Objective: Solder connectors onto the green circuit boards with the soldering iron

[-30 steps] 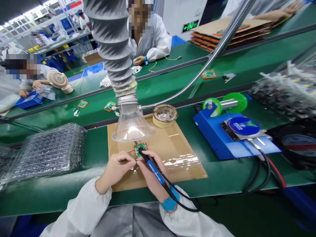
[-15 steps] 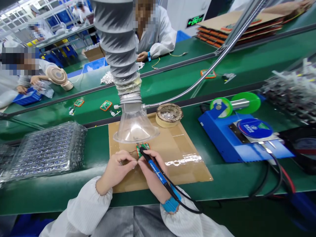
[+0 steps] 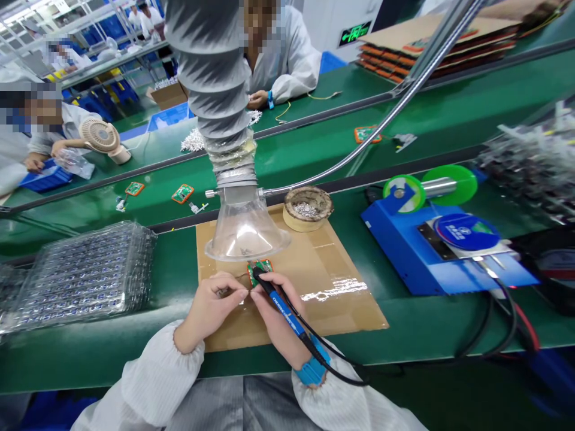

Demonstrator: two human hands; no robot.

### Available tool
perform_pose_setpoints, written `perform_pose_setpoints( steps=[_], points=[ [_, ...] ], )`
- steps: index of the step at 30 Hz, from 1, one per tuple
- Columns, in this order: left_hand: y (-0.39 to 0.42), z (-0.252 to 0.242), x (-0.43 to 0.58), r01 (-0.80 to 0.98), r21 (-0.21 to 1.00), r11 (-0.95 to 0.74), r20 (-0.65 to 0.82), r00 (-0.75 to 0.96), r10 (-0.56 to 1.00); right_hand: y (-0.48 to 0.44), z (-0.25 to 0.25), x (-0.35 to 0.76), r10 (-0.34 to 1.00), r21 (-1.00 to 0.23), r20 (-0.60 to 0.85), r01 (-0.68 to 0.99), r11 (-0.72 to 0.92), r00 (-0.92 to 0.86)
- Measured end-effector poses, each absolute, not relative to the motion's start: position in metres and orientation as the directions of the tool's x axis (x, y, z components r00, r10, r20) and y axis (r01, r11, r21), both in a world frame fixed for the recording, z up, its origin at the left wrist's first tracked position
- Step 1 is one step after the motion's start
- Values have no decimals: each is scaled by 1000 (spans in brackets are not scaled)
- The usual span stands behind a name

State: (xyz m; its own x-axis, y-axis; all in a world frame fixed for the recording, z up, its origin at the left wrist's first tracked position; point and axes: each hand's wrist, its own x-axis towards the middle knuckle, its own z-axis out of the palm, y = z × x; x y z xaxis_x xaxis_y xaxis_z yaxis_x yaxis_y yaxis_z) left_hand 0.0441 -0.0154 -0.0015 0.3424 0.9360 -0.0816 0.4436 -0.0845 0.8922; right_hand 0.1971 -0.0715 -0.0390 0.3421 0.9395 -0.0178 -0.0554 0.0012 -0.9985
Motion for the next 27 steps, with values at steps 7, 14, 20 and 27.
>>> perform_pose_setpoints(
  steps=[7, 14, 20, 27],
  points=[
    [12, -10, 48, 617, 758, -211, -56, 384, 922, -76, -45, 217, 876, -983, 107, 184, 21, 470],
    [22, -14, 52, 718, 666, -204, -144, 392, 909, -97, -49, 246, 890, -894, 268, 439, 88, 368],
    [25, -20, 49, 662, 740, -120, -227, 414, 881, -96, -49, 240, 883, -861, 370, 464, 209, 288],
    [27, -25, 49, 656, 748, -100, -245, 414, 877, -92, -46, 240, 882, -845, 394, 480, 236, 259]
  ],
)
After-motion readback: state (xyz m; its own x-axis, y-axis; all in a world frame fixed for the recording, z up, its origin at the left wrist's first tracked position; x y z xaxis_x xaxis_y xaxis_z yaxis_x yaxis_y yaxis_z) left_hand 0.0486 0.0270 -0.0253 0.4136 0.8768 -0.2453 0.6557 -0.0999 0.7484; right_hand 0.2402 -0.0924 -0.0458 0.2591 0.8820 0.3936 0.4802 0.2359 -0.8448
